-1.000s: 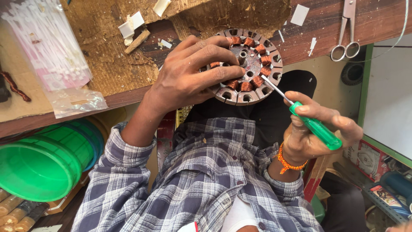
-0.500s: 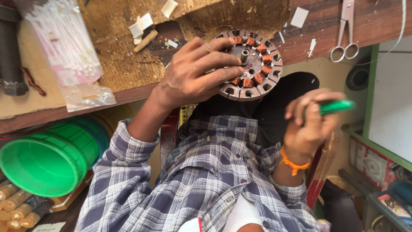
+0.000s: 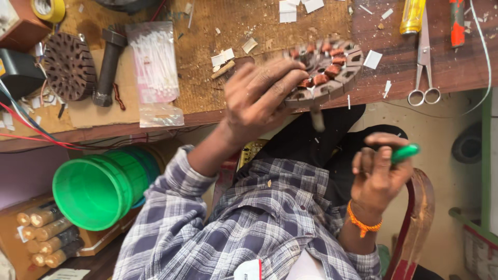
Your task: The person works on a circular electrical component with copper windings, inserting small white insulating pieces into slots and using a screwdriver to adjust the windings. They also cut a strip of white material with scissors and handle a white cable.
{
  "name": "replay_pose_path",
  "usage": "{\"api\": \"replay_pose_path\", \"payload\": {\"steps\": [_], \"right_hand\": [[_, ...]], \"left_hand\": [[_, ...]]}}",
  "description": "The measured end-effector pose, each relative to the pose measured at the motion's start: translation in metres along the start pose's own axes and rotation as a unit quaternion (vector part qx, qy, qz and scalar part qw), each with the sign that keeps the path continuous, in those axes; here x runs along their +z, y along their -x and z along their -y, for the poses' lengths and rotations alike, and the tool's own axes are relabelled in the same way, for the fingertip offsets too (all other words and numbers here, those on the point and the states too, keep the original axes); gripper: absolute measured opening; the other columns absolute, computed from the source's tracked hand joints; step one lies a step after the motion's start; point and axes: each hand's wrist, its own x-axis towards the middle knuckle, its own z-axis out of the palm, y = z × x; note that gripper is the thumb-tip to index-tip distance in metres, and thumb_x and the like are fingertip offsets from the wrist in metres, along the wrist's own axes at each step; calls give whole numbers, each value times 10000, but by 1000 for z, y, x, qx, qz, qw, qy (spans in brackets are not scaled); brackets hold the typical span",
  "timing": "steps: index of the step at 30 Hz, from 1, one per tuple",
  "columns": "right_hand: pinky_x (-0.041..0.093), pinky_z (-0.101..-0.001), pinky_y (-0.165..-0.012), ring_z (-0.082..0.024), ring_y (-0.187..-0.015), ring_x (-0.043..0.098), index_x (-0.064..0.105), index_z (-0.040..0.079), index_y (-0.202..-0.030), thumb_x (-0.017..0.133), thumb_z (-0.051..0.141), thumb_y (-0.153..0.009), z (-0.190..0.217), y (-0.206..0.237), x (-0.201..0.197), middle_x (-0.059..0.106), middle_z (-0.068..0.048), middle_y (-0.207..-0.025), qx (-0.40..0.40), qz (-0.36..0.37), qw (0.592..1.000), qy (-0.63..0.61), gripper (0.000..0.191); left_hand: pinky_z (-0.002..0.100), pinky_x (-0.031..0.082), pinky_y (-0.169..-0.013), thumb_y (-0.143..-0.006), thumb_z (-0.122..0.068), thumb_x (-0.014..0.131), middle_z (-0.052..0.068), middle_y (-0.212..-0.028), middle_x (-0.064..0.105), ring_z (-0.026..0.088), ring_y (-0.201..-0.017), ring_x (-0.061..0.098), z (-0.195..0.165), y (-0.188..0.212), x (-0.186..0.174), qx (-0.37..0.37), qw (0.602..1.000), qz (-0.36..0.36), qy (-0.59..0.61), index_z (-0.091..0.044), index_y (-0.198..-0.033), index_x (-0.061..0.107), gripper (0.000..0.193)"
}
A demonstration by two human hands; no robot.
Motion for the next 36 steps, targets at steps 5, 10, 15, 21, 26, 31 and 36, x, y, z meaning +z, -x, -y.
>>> {"api": "replay_pose_path", "payload": {"steps": [5,10,15,21,26,31,36], "right_hand": [[417,-182,-583,-48,-716,548,537,23,-1380,725,512,-961,3,-1,23,663,-150,-1270,-63,103,967,223,671],[491,-223,-728,-123,-906,658,515,-4,-1350,718,611,-991,-3,-8,39,719,-136,-1130,-121,101,964,214,740],[450,-210,-540,-111,-668,573,535,1,-1144,563,575,-1117,-6,-25,25,600,-67,-842,-51,24,998,-15,575],[577,-306,-746,-166,-787,674,528,45,-997,490,553,-1186,-3,-59,21,651,-91,-867,228,202,895,-325,544],[578,-375,-887,-245,-955,701,485,-33,-1167,497,520,-1152,-8,-31,61,673,-167,-989,239,257,898,-264,554],[596,-310,-916,-200,-1023,687,604,-18,-1391,542,456,-1128,-21,-34,65,698,-149,-1173,309,107,905,-273,545],[536,-299,-770,-169,-944,597,613,20,-1192,600,366,-1158,-19,-24,-11,628,-88,-1082,162,116,975,-95,349]], "left_hand": [[270,670,-830,-922,-258,871,92,-1173,733,165,-973,772,-33,31,25,-254,956,9,146,-44,-1173,724,360],[274,633,-731,-894,-228,872,82,-1110,727,143,-867,747,-60,27,36,-325,928,-19,182,-18,-1144,728,357],[275,602,-710,-849,-436,854,102,-1136,691,155,-852,739,-91,-3,-7,-288,927,76,227,7,-1090,670,537],[389,599,-949,-821,-467,869,133,-1221,660,263,-1090,705,-77,-18,-62,-125,976,70,161,-69,-1147,671,551],[366,493,-1186,-1028,-336,777,91,-1400,585,244,-1348,603,-54,8,-55,-173,878,151,421,-112,-1463,450,588],[324,607,-1083,-1017,-147,808,61,-1322,679,189,-1246,715,-56,36,-34,-213,874,146,413,-128,-1434,526,503],[344,594,-1058,-994,-85,776,66,-1261,706,194,-1198,737,-17,28,-17,-207,897,100,377,-97,-1391,532,467]]}}
